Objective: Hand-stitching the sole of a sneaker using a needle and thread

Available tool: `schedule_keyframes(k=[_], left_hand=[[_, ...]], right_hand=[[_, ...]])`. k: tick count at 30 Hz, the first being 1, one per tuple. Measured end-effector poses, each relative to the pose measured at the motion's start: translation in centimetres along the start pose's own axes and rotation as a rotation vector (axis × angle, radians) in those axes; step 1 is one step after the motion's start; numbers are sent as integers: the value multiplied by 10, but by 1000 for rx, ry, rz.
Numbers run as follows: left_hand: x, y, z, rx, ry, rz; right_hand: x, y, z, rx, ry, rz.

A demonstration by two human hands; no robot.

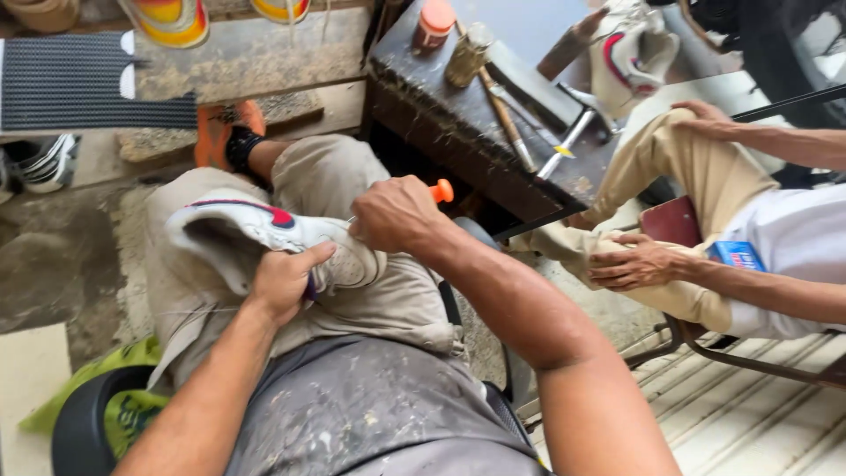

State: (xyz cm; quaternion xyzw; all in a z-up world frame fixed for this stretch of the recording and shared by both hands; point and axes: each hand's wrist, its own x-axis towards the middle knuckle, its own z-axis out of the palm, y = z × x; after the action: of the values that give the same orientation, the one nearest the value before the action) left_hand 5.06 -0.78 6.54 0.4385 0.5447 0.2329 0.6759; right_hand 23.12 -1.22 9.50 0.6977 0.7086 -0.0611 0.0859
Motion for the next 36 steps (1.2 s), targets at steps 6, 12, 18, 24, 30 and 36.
schedule_keyframes(k=[6, 12, 18, 24, 30, 36], left_hand=[[-20, 61, -11, 588, -210, -66], [6, 82, -46, 1181, -312, 62], [15, 89, -78, 713, -317, 49], [22, 79, -179, 1192, -59, 50], [118, -37, -316, 341, -73, 514], [-16, 47, -157, -577, -557, 705]], right_hand=[[0, 5, 8, 69, -86, -10], [-22, -18, 19, 322, 339, -207], [-51, -69, -17, 611, 106, -293], [-55, -62, 0, 526, 170, -185], [-64, -51, 26, 531, 307, -271], [-68, -54, 27, 519, 444, -357]])
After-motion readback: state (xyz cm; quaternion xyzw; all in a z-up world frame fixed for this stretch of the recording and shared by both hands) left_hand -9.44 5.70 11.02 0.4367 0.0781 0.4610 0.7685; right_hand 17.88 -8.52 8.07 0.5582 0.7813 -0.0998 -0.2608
